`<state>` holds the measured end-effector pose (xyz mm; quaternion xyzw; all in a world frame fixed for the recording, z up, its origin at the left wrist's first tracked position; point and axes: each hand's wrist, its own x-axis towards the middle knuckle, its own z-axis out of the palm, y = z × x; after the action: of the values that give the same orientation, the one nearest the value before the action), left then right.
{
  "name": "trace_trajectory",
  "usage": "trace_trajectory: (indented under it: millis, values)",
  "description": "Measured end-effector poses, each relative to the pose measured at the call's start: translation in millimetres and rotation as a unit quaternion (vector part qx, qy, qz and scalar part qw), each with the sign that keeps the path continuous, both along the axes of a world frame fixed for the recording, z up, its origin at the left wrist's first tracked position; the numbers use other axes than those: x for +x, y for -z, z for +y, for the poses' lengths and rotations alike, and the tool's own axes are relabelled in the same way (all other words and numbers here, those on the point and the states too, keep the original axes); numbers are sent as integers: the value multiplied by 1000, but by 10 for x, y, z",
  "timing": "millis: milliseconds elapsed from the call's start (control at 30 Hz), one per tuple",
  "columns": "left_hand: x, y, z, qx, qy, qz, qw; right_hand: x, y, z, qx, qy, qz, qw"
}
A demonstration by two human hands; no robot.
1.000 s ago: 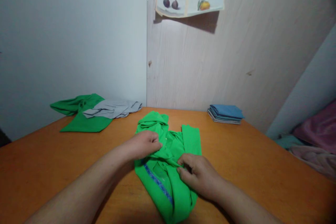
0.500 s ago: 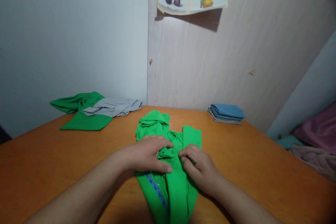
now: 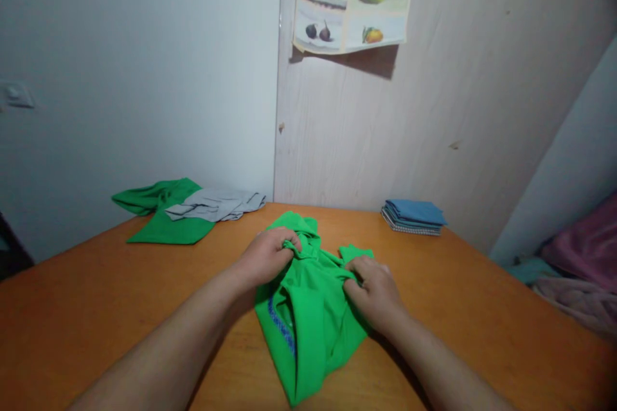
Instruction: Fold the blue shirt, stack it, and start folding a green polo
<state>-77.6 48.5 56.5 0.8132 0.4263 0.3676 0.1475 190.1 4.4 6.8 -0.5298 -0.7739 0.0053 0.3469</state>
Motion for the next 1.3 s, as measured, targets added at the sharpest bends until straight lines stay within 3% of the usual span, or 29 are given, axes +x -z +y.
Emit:
trace_trajectory:
  millis: [100, 267, 333, 433, 500, 633, 733, 833, 900, 1000, 1133, 1200, 1300]
  values:
    - [-74, 20, 82, 13, -80, -36, 996, 139, -73, -46, 34, -35, 93, 995]
    - [-42, -53, 41, -5, -254, -10, 967, 151, -67, -190, -142, -172, 204, 953]
    - [5, -103, -36, -12, -315, 15, 949, 111, -53, -207, -161, -177, 219, 946]
    - [48, -136, -138, -27, -344, 28, 938, 69, -44, -176, -134, -140, 237, 952]
    - [58, -108, -167, -35, -309, -6, 950, 51, -30, -140, -126, -123, 248, 953]
    - [117, 9, -179, -70, -143, -158, 975, -27, -10, -83, -116, -122, 251, 953]
    - [225, 16, -248, -140, -18, -254, 957, -149, -103, -65, -84, -121, 257, 955]
    - [331, -49, -367, -206, 105, -309, 923, -303, -309, -62, -74, -141, 280, 947]
    - [370, -70, -420, -230, 152, -319, 907, -405, -432, -45, -83, -176, 282, 939]
    - [373, -36, -417, -229, 106, -326, 911, -520, -447, 42, -110, -217, 259, 935]
    - [361, -23, -414, -167, -31, -327, 929, -544, -186, 240, -130, -146, 313, 929]
    - [408, -59, -488, -177, -14, -310, 934, -511, -83, 311, -136, -103, 362, 917]
    - [552, -69, -648, -236, 76, -268, 931, -468, -72, 325, -144, -56, 416, 896]
